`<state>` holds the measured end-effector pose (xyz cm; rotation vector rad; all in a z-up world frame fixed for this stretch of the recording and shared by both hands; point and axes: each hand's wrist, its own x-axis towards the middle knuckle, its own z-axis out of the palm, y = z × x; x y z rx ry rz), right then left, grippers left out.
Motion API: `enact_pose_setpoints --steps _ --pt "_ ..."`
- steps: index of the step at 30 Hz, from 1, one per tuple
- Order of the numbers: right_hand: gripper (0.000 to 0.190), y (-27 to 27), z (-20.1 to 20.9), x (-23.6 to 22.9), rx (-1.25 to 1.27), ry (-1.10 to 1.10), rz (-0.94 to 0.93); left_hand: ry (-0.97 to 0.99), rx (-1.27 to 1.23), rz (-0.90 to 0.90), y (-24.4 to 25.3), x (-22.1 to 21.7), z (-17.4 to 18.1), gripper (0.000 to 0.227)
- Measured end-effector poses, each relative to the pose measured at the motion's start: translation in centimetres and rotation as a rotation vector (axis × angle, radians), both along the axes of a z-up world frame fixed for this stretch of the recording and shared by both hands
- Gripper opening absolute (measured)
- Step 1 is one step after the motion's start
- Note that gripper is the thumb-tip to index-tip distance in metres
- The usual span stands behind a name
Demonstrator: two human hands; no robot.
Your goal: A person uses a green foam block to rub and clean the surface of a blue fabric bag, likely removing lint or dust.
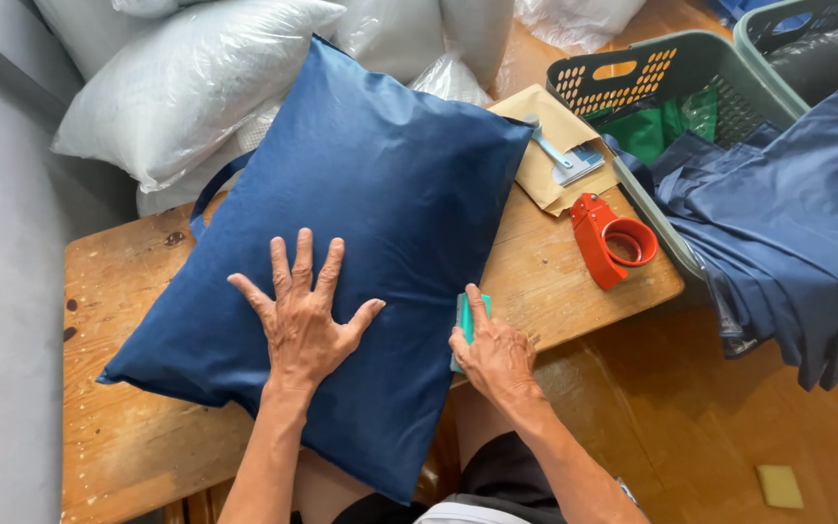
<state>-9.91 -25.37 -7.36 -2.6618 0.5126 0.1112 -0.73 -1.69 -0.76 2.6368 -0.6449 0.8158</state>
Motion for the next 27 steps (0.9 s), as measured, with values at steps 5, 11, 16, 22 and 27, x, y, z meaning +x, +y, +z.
enact_pose_setpoints --steps 5,11,16,22,27 --pt "0.078 2.2 1.8 -1.7 0.191 -0.256 -0.038 0.041 -0.218 0.379 1.9 -7.3 -1.9 0.094" --pt "0.077 5.7 0.0 3.1 0.315 -0.308 0.072 0.095 -0.547 0.398 2.9 -7.2 -6.1 0.118" --pt "0.076 5.8 -0.6 8.9 0.232 -0.384 0.071 0.068 -0.601 0.404 1.4 -2.7 -6.9 0.119" --pt "0.069 4.4 1.9 10.7 0.263 -0.339 0.085 -0.079 -0.566 0.323 1.7 0.5 -7.4 0.112" --pt "0.073 1.9 0.6 9.1 0.137 -0.031 0.146 0.056 -0.59 0.283 2.9 -1.2 -6.4 0.115"
